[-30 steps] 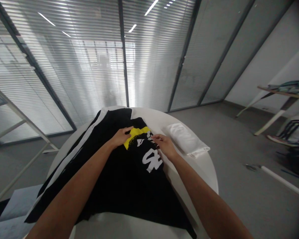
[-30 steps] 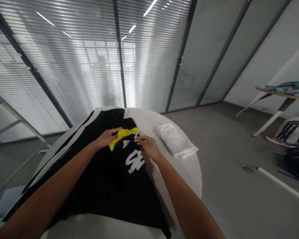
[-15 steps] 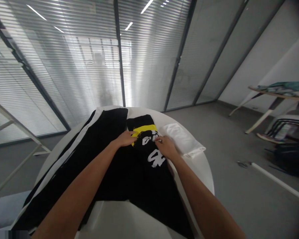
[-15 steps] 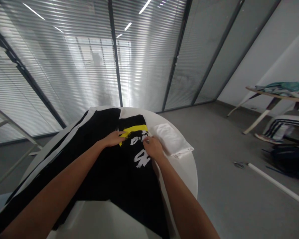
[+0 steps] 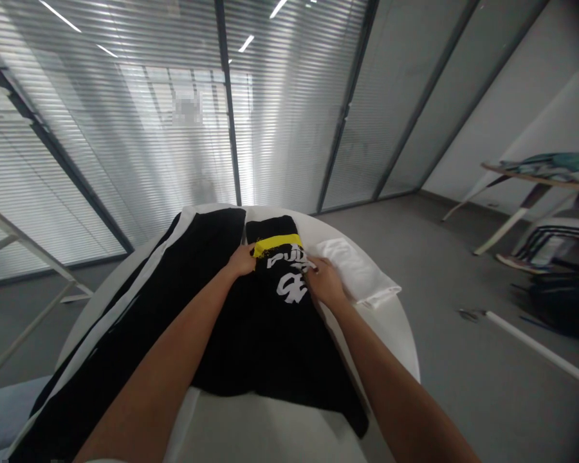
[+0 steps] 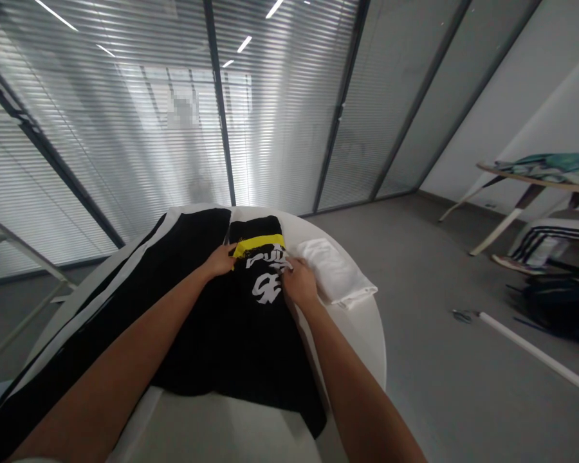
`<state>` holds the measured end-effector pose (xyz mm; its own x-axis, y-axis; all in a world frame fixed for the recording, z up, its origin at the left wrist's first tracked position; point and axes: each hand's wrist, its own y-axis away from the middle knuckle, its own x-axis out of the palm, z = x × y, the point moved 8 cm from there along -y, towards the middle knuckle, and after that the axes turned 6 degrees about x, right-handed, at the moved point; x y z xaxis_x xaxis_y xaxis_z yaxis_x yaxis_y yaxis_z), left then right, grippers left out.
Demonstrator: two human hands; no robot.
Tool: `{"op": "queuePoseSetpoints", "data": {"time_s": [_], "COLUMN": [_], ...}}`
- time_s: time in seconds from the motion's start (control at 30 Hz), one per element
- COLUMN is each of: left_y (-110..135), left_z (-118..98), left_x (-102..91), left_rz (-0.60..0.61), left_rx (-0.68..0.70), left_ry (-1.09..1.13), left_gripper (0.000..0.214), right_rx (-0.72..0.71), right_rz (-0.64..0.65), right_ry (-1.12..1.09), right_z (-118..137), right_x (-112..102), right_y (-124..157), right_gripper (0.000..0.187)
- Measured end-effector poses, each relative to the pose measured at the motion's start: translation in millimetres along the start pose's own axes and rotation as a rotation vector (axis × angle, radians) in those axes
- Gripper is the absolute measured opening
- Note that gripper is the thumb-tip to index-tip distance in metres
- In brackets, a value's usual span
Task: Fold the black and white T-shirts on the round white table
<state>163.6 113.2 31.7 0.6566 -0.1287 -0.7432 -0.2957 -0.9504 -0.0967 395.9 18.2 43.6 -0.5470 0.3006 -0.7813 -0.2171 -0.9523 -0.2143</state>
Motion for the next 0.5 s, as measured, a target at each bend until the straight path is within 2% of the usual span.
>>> {"op": "queuePoseSetpoints", "data": {"time_s": [0.07, 0.17, 0.3, 0.4, 0.5], "left_y": [-8.1, -12.9, -4.3, 9.9, 27.3], "left_z": [9.9, 19.1, 16.1, 4.1, -9.8], "left_x": [-2.9, -5.4, -3.7, -3.9, -8.9], "left_rz": [-0.072, -0.157, -0.227, -0.210, -0.112], "left_rx": [-0.085, -0.189, -0.270, -0.262, -0.207], "left_ry": [-0.017, -0.062, -0.108, -0.202, -0.394], "left_gripper": [0.044, 0.048, 0.051, 0.059, 0.066], "right_rx": [0.034, 0.015, -0.186, -0.280, -0.248], "right_rz": [0.003, 0.094, 0.219, 0.288, 0.324], "right_ry": [0.041, 0.080, 0.067, 0.093, 0.156], "right_z": [-0.9, 5.2, 25.6, 34.5, 33.7], "right_x": [-1.1, 3.4, 11.7, 17.8, 22.2], "right_y": [2.2, 7.9, 19.1, 26.1, 27.6], "right_gripper": [0.042, 0.041, 0.036, 0.036, 0.034]}}
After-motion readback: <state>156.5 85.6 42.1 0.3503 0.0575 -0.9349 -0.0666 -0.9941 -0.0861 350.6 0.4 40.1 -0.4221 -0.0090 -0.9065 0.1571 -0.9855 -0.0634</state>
